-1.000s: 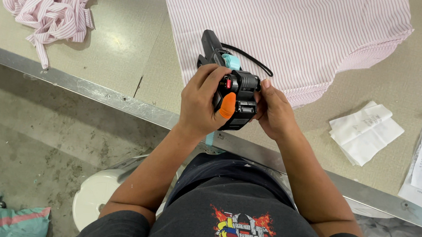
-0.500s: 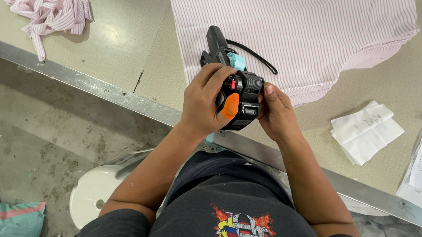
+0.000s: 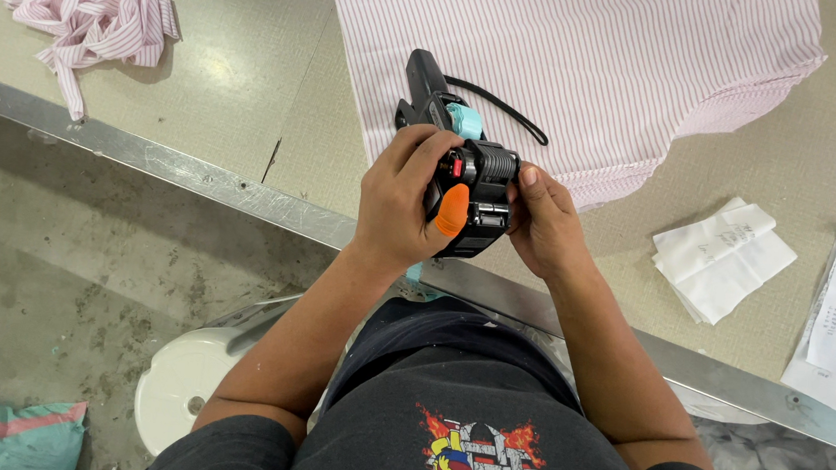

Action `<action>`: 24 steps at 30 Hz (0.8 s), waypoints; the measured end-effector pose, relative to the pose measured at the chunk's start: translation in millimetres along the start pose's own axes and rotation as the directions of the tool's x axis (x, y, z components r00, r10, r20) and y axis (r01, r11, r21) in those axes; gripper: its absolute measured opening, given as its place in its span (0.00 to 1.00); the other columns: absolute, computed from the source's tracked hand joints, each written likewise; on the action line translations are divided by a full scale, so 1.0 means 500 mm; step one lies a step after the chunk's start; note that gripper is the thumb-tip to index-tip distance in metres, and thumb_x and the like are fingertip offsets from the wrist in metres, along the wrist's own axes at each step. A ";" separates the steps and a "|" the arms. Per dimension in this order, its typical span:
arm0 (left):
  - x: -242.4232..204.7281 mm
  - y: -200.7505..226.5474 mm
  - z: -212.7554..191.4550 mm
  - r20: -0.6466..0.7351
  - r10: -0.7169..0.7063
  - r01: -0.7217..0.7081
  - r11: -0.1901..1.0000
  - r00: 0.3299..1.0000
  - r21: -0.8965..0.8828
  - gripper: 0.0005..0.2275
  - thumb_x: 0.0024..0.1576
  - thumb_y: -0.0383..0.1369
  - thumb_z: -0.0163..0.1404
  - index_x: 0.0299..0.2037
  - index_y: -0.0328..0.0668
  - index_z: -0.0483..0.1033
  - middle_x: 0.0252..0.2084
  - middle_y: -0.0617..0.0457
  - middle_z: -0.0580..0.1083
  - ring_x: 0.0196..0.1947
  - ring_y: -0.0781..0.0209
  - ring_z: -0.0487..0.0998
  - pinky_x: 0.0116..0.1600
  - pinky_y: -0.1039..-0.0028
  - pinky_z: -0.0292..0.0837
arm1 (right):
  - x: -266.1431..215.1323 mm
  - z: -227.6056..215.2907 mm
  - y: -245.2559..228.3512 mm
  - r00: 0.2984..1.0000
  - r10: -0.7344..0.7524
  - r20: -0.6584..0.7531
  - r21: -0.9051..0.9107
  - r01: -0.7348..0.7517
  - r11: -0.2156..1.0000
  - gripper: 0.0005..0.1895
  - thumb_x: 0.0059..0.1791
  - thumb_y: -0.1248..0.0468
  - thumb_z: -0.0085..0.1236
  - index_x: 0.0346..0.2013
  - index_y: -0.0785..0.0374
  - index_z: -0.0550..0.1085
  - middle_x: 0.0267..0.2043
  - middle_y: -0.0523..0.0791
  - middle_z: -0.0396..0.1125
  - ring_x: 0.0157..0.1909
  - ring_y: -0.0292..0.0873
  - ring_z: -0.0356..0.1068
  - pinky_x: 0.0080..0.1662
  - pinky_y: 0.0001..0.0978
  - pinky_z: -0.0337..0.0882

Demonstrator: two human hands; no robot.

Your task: The person organizes a stack of striped fabric pieces by hand, then uses shears to cut a small label from a paper sheet and applies it to the fabric using a handheld tagging gun.

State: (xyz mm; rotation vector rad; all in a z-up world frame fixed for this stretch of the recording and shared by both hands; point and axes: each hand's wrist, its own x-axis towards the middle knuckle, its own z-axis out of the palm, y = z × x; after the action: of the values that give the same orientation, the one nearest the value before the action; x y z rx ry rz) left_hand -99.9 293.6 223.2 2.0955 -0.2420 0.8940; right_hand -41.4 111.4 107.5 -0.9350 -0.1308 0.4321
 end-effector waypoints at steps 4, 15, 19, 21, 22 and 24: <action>0.000 0.000 -0.006 0.000 0.003 -0.003 1.000 1.000 -0.002 0.20 0.61 0.48 0.46 0.51 0.40 0.77 0.43 0.45 0.72 0.38 0.46 0.77 0.41 0.61 0.80 | 0.003 -0.002 0.003 0.999 -0.025 0.039 -0.008 0.026 1.000 0.17 0.59 0.55 0.48 0.34 0.65 0.69 0.23 0.41 0.56 0.21 0.33 0.61 0.23 0.22 0.67; 0.000 0.000 -0.006 -0.012 0.008 -0.008 1.000 1.000 0.027 0.21 0.62 0.49 0.45 0.50 0.41 0.77 0.42 0.47 0.72 0.38 0.47 0.78 0.41 0.62 0.80 | -0.002 -0.009 -0.003 0.982 -0.131 0.137 -0.215 0.159 0.964 0.15 0.59 0.55 0.46 0.36 0.64 0.67 0.23 0.40 0.55 0.22 0.31 0.54 0.24 0.19 0.59; 0.000 0.001 -0.007 -0.011 0.008 -0.008 1.000 1.000 0.025 0.21 0.62 0.49 0.45 0.50 0.40 0.77 0.42 0.47 0.72 0.37 0.47 0.78 0.40 0.62 0.80 | -0.002 -0.013 0.002 0.979 -0.146 0.144 -0.245 0.179 0.953 0.14 0.58 0.56 0.47 0.37 0.64 0.68 0.23 0.40 0.56 0.22 0.32 0.58 0.26 0.21 0.64; -0.001 0.000 -0.005 -0.013 0.009 -0.009 0.999 1.000 0.032 0.21 0.62 0.50 0.44 0.50 0.41 0.77 0.42 0.47 0.72 0.38 0.48 0.78 0.40 0.62 0.80 | 0.003 -0.011 0.003 0.979 -0.143 0.144 -0.232 0.174 0.957 0.15 0.58 0.56 0.47 0.37 0.65 0.68 0.22 0.41 0.56 0.22 0.33 0.59 0.27 0.22 0.65; -0.002 -0.001 -0.004 -0.014 0.005 -0.005 1.000 1.000 0.031 0.21 0.62 0.50 0.44 0.50 0.41 0.78 0.42 0.47 0.72 0.37 0.48 0.78 0.40 0.63 0.80 | 0.007 -0.008 0.003 0.983 -0.112 0.146 -0.143 0.133 0.981 0.18 0.59 0.53 0.44 0.37 0.65 0.68 0.22 0.41 0.56 0.21 0.34 0.61 0.26 0.24 0.67; -0.004 0.000 -0.004 -0.014 0.000 0.000 1.000 1.000 0.029 0.21 0.62 0.50 0.45 0.50 0.41 0.78 0.42 0.48 0.73 0.37 0.48 0.78 0.40 0.63 0.80 | -0.002 0.007 -0.003 0.986 -0.079 0.150 -0.052 0.088 0.995 0.21 0.59 0.50 0.42 0.36 0.65 0.69 0.21 0.41 0.56 0.20 0.35 0.62 0.25 0.26 0.69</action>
State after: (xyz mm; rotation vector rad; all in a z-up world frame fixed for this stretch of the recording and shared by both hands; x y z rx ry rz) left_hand -102.3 294.6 222.7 2.1150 -0.2228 0.9173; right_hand -42.8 112.7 110.8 -0.9513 -0.3181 0.4217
